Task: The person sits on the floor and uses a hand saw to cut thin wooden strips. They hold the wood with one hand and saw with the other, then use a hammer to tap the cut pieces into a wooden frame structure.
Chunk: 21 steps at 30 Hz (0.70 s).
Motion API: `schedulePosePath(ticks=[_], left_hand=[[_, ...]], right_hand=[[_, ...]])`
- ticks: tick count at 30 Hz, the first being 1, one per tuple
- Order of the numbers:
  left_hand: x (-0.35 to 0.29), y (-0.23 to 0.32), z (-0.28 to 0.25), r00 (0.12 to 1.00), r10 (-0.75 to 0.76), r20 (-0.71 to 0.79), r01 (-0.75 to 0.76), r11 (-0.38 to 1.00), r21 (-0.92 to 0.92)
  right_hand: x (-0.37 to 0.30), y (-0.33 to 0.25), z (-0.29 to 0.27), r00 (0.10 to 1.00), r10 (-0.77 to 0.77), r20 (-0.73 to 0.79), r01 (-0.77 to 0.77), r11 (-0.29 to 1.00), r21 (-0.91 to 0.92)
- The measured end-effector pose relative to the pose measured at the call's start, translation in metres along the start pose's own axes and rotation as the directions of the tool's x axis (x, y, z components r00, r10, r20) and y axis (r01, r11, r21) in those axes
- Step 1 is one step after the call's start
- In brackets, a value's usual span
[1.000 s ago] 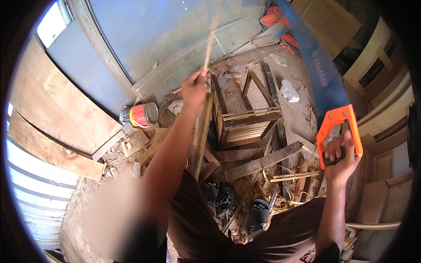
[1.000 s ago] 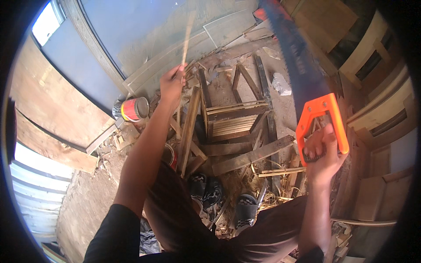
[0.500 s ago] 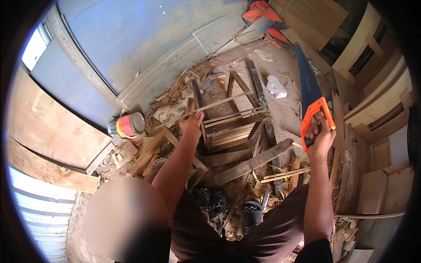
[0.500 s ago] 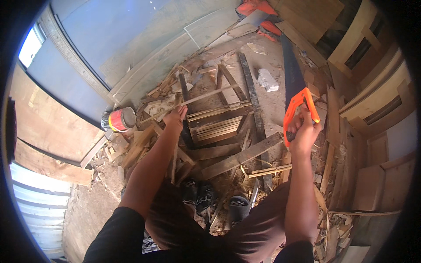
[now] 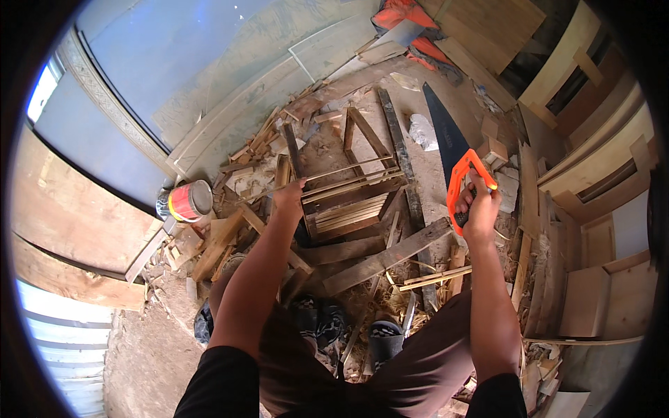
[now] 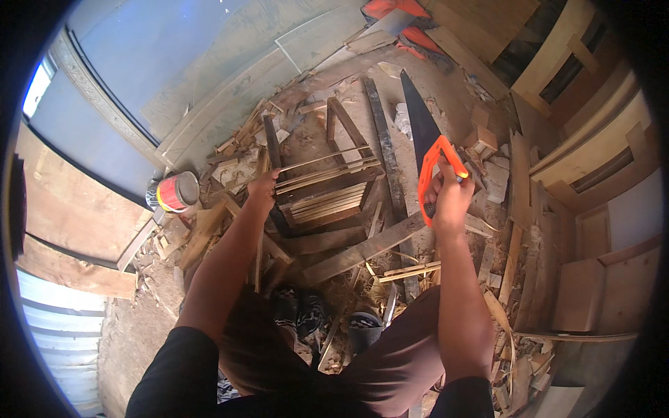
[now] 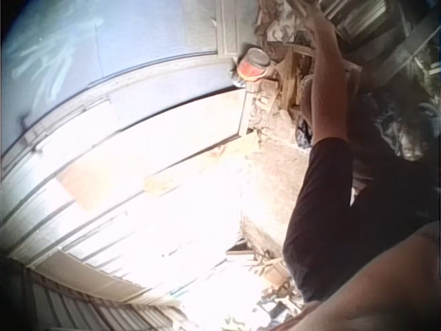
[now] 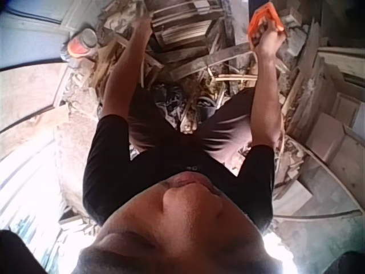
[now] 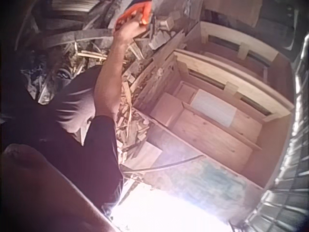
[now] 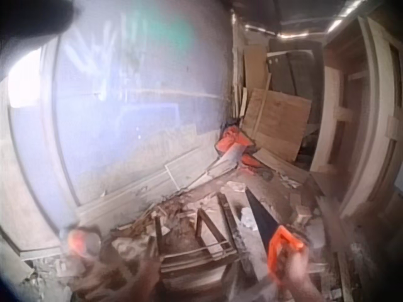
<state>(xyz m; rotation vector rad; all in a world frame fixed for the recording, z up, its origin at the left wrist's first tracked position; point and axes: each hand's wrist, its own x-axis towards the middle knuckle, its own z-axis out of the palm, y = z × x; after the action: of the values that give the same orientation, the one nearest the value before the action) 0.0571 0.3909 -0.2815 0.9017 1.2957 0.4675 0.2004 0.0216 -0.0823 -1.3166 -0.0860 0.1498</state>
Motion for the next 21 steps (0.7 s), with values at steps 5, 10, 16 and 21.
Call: schedulePosePath(ticks=[5,10,16,21], left_hand=[[-0.018,0.000,-0.017,0.992,-0.089,0.090,0.055,0.944,0.327],[-0.041,0.030,-0.025,0.950,0.112,0.293,-0.311,0.444,0.840],[-0.025,0.022,-0.031,0.504,0.698,0.509,-0.740,0.045,0.671],[-0.007,0.019,-0.036,0.462,0.636,0.618,-0.856,0.136,0.499]], right_hand=[[0.006,0.003,-0.005,0.999,0.025,-0.026,-0.025,1.000,0.008],[0.016,0.008,-0.009,0.999,0.039,-0.038,-0.039,0.999,0.013],[0.018,0.014,0.001,0.997,0.082,-0.005,-0.082,0.996,0.034],[0.023,0.020,-0.005,0.996,0.085,0.024,-0.085,0.996,-0.008]])
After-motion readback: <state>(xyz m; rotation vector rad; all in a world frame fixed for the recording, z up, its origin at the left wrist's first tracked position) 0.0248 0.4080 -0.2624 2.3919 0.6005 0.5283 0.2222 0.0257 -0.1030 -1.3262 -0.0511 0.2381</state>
